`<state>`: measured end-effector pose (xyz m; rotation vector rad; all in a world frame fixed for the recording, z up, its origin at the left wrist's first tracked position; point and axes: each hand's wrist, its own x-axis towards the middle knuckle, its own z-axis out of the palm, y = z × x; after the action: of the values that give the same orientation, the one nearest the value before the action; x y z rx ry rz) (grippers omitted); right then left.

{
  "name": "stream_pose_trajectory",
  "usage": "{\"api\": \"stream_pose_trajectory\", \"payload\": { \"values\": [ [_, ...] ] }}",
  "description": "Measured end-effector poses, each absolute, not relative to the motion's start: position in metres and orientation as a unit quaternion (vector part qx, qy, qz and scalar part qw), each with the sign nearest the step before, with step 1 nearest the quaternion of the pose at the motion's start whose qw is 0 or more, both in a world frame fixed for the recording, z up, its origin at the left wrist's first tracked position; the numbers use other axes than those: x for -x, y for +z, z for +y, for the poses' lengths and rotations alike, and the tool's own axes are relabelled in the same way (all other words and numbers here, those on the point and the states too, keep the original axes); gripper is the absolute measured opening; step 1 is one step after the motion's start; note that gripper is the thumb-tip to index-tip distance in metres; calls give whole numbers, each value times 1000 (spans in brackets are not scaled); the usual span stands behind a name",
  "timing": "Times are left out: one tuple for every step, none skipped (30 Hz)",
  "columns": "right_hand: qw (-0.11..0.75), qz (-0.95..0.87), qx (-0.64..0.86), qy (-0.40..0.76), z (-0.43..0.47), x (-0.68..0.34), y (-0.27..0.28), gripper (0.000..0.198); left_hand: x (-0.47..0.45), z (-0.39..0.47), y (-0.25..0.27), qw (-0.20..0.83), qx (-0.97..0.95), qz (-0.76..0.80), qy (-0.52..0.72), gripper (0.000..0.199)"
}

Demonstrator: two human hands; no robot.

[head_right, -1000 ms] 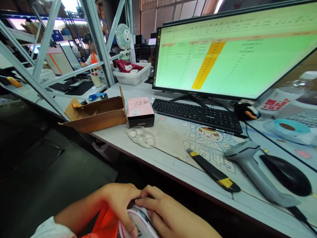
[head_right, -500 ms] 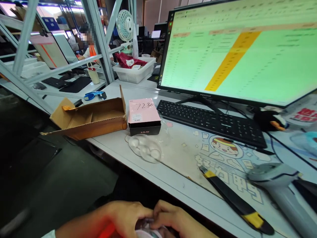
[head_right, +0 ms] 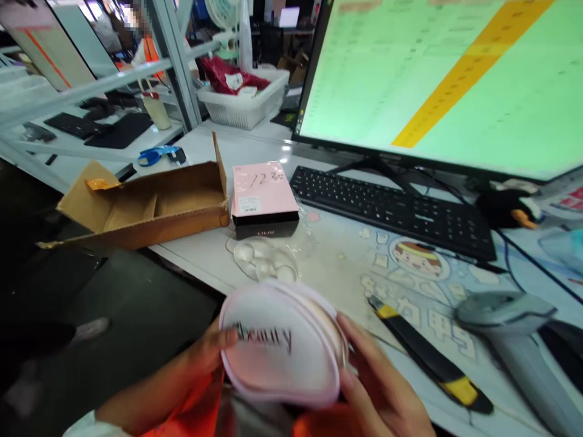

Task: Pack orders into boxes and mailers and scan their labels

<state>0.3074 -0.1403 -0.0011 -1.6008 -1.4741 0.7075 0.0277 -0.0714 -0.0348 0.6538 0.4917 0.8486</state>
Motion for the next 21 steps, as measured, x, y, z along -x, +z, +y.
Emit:
{"api": "stream_pose_trajectory", "payload": {
  "values": [
    [451,-576,630,260,-139,-294,-3,54,-34,-76,-34,827,-275,244,425,69],
    [485,-570,615,249,-138,-281,-5,56,-40,-81,-34,820,-243,261,447,69],
    [517,-570,590,244,-137,-268,-8,59,-45,-86,-33,813,-214,279,465,69],
    [544,-577,560,239,-136,-256,-11,61,-49,-90,-32,807,-188,294,477,69],
    [559,-584,537,239,-137,-247,-14,62,-51,-94,-31,804,-166,303,484,69],
    [567,-593,521,237,-138,-239,-16,64,-53,-97,-29,804,-149,306,487,67],
    [567,-603,512,230,-141,-234,-18,65,-54,-100,-27,808,-138,304,485,66],
    [562,-613,511,220,-144,-231,-18,67,-54,-103,-25,813,-131,300,481,64],
    [556,-622,512,204,-149,-228,-17,68,-54,-107,-23,819,-127,297,474,63],
    [552,-631,513,184,-153,-227,-16,69,-54,-110,-21,823,-124,297,467,62],
    [550,-640,512,164,-158,-226,-14,68,-53,-115,-20,826,-122,298,463,61],
    [551,-647,508,143,-163,-225,-12,65,-54,-119,-19,825,-118,300,463,61],
    [551,-654,503,123,-167,-224,-9,62,-54,-124,-18,823,-115,302,467,62],
    [551,-660,500,107,-171,-223,-7,57,-55,-129,-18,820,-114,303,473,62],
    [548,-665,499,91,-174,-222,-5,53,-57,-134,-18,818,-115,301,477,63],
    [543,-670,501,77,-178,-221,-3,48,-58,-138,-18,818,-118,297,478,64],
    [537,-672,506,64,-180,-221,-2,43,-60,-143,-18,819,-124,291,478,65],
    [533,-672,512,52,-183,-221,-1,39,-62,-147,-17,823,-132,284,475,65],
    [529,-672,516,41,-185,-222,0,35,-63,-151,-17,827,-140,276,470,65],
    [527,-673,518,32,-187,-223,1,32,-65,-154,-16,830,-147,268,466,65],
    [527,-674,517,26,-189,-225,2,30,-66,-158,-16,832,-154,260,465,65]
  ]
}}
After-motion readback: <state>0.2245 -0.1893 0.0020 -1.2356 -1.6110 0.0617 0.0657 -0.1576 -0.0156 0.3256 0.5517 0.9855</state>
